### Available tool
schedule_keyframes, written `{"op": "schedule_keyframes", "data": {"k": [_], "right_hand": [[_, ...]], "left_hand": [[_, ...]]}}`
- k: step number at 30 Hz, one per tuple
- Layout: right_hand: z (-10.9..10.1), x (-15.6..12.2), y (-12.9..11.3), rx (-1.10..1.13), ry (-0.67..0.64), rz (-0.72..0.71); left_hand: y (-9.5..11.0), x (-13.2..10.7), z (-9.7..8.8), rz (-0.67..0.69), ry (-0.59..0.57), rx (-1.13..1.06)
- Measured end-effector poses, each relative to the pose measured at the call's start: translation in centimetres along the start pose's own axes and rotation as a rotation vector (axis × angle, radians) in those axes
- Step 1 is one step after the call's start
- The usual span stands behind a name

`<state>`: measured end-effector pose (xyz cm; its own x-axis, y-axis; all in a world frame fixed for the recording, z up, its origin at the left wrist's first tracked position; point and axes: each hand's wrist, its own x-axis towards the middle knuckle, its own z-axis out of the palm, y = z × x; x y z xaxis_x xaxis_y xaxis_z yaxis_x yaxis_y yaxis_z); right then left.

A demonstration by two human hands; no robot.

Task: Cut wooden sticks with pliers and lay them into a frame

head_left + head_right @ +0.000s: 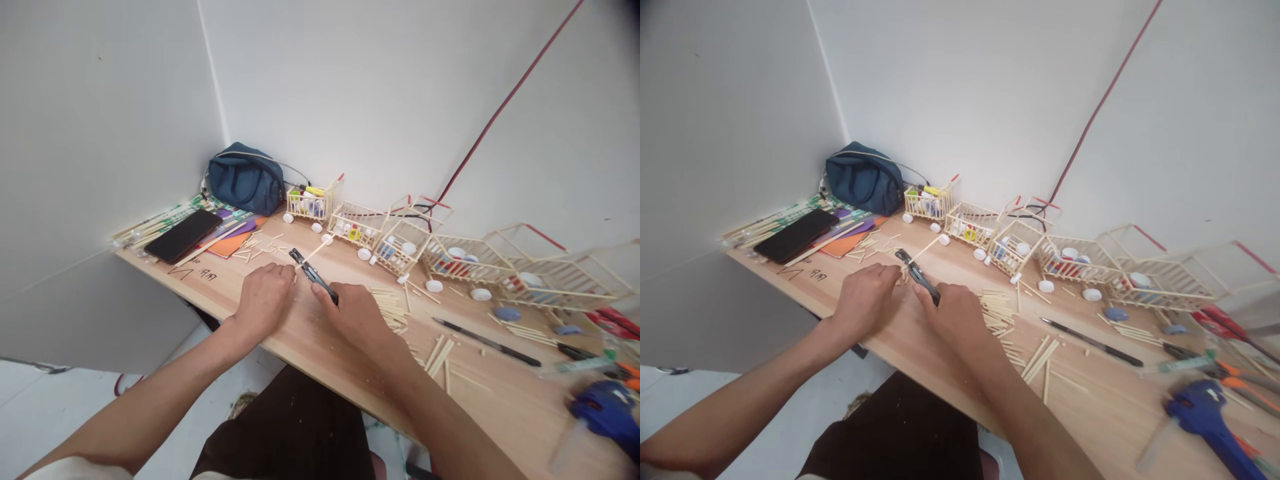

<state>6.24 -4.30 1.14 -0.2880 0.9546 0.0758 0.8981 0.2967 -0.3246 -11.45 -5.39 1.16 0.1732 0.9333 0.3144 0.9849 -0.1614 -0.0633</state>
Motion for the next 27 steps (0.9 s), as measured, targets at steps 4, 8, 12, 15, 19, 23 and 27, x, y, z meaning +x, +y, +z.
{"op": "schedule_keyframes", "data": {"k": [4, 8, 12, 15, 19, 23, 27], "right_hand": [[-0.2, 0.0, 0.2, -0.056, -0.016, -0.003], [-0.1, 0.1, -0.1, -0.099, -0.048, 0.028], [-0.1, 0.2, -0.6, -0.126, -0.079, 0.049], [0.0, 0.3, -0.8, -0.133, -0.091, 0.042], [0.4, 0.5, -0.5, -0.145, -0.074, 0.030], [0.6, 0.5, -0.2, -0.172, -0.077, 0.021], [0.6, 0.4, 0.2, -0.178, -0.047, -0.019]], "left_hand": [[0.2, 0.1, -0.1, -0.008, -0.015, -0.019], [0.2, -0.1, 0.4, -0.017, -0.076, -0.061], [0.0, -0.5, 0.8, -0.049, -0.119, -0.094], [0.0, -0.6, 0.9, -0.065, -0.127, -0.097], [-0.1, -0.7, 1.3, -0.066, -0.091, -0.103], [-0.2, -0.9, 1.9, -0.061, -0.035, -0.117], [-0.9, -1.1, 2.3, -0.078, 0.018, -0.188]]}}
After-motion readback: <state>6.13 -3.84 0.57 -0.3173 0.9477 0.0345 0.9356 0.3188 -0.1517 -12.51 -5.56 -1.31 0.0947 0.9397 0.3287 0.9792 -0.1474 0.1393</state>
